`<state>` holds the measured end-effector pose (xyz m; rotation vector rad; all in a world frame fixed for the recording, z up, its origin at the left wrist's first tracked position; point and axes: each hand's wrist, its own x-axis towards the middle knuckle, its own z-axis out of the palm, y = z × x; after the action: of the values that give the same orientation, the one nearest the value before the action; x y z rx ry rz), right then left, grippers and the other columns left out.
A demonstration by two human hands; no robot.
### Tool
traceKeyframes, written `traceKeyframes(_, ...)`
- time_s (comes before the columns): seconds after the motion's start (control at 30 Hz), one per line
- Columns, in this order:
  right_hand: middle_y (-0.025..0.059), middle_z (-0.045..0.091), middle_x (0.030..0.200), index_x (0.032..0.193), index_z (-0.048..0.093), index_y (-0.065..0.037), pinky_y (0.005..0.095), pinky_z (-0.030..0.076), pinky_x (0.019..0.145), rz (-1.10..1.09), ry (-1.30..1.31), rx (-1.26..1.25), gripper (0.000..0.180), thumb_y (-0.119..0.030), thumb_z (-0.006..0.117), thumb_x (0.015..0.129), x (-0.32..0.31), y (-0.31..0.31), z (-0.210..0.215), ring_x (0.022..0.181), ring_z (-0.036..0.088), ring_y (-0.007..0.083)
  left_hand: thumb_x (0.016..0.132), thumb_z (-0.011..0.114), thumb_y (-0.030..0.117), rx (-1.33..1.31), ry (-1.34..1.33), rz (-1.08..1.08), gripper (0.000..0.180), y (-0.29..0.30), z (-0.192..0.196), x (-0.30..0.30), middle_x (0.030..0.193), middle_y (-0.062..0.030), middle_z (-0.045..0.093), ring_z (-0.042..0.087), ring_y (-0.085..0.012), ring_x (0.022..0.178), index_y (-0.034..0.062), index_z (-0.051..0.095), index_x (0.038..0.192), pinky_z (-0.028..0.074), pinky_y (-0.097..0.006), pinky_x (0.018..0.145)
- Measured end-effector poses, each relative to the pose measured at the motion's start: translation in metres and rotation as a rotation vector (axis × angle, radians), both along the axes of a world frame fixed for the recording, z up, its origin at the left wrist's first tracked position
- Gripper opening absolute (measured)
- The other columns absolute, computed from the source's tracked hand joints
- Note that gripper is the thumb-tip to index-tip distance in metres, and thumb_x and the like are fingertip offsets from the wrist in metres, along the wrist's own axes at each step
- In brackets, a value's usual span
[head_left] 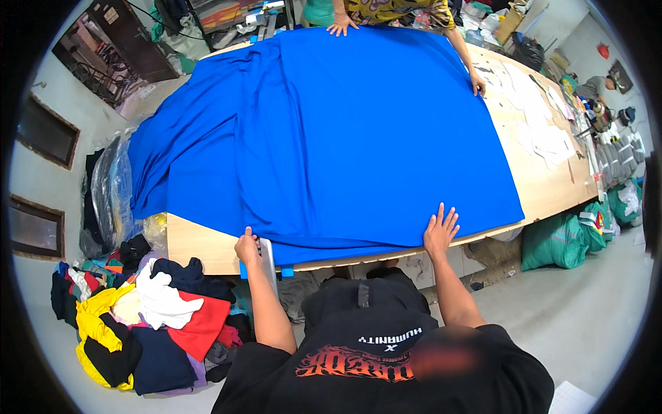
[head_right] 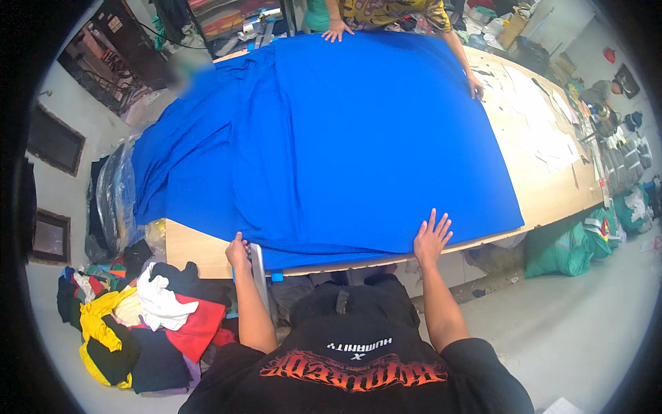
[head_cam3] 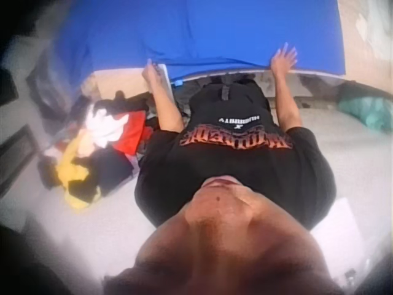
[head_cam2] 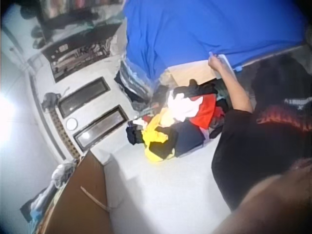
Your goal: The person spreads a large blue fabric on a table and uses a long straightedge and rotary cutter to cut the fabric into rectangular pieces. A coworker assists by holding the fabric and straightedge. The person repeatedly aligns the straightedge and cuts the fabric multiple times.
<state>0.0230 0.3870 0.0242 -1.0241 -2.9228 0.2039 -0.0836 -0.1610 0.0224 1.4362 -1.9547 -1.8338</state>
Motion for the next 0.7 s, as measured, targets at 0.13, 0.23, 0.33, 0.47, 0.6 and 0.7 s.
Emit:
traceKeyframes(0.13, 0.0226, 0.010, 0.174, 0.169, 0.018, -0.023, 0.0640, 0.008, 0.126, 0.030, -0.012, -0.046, 0.061, -0.041, 0.032, 0.112, 0.000, 0.008, 0.002, 0.160, 0.007, 0.0437, 0.096, 0.075, 0.029, -0.043, 0.075, -0.016, 0.031, -0.002, -0.008, 0.004, 0.073, -0.0032, 0.065, 0.052, -0.0097, 0.058, 0.0047, 0.066, 0.080, 0.041, -0.029, 0.054)
traceKeyframes(0.23, 0.0222, 0.007, 0.174, 0.169, 0.016, -0.024, 0.0633, 0.006, 0.127, 0.026, -0.049, -0.052, 0.062, -0.043, 0.032, 0.112, 0.000, 0.013, 0.001, 0.161, 0.005, 0.0432, 0.097, 0.071, 0.031, -0.009, 0.156, -0.076, 0.037, -0.003, -0.009, 0.005, 0.072, -0.0030, 0.060, 0.055, -0.0124, 0.061, 0.0046, 0.058, 0.074, 0.045, -0.033, 0.056)
traceKeyframes(0.33, 0.0209, 0.005, 0.175, 0.170, 0.014, -0.026, 0.0622, 0.004, 0.127, 0.004, -0.075, -0.138, 0.063, -0.046, 0.032, 0.112, -0.001, 0.011, 0.004, 0.161, 0.003, 0.0417, 0.100, 0.066, 0.026, 0.104, 0.207, -0.053, 0.024, -0.001, 0.005, 0.016, 0.070, -0.0028, 0.057, 0.058, -0.0125, 0.059, 0.0070, 0.057, 0.089, 0.044, -0.027, 0.052)
traceKeyframes(0.47, 0.0196, 0.003, 0.175, 0.170, 0.013, -0.029, 0.0614, 0.002, 0.127, 0.006, -0.055, -0.148, 0.064, -0.047, 0.032, 0.111, -0.004, 0.016, 0.001, 0.162, 0.002, 0.0402, 0.107, 0.056, 0.025, 0.010, 0.289, -0.019, 0.022, -0.004, 0.002, 0.057, 0.073, -0.0046, 0.059, 0.060, -0.0120, 0.059, 0.0042, 0.055, 0.100, 0.046, -0.028, 0.052)
traceKeyframes(0.6, 0.0200, 0.004, 0.175, 0.170, 0.014, -0.029, 0.0622, 0.003, 0.127, 0.037, -0.031, -0.106, 0.064, -0.048, 0.031, 0.111, 0.002, 0.018, -0.011, 0.162, 0.002, 0.0411, 0.108, 0.058, 0.033, -0.273, 0.228, -0.174, 0.035, -0.011, 0.004, 0.091, 0.075, -0.0068, 0.063, 0.061, -0.0145, 0.061, 0.0016, 0.055, 0.093, 0.047, -0.031, 0.059)
traceKeyframes(0.7, 0.0199, 0.004, 0.175, 0.170, 0.013, -0.029, 0.0626, 0.004, 0.127, 0.038, -0.056, -0.096, 0.064, -0.048, 0.031, 0.111, 0.000, 0.016, -0.010, 0.162, 0.002, 0.0412, 0.105, 0.062, 0.039, -0.473, 0.103, -0.239, 0.042, -0.024, -0.007, 0.093, 0.081, -0.0112, 0.069, 0.066, -0.0230, 0.069, 0.0002, 0.061, 0.089, 0.050, -0.041, 0.068)
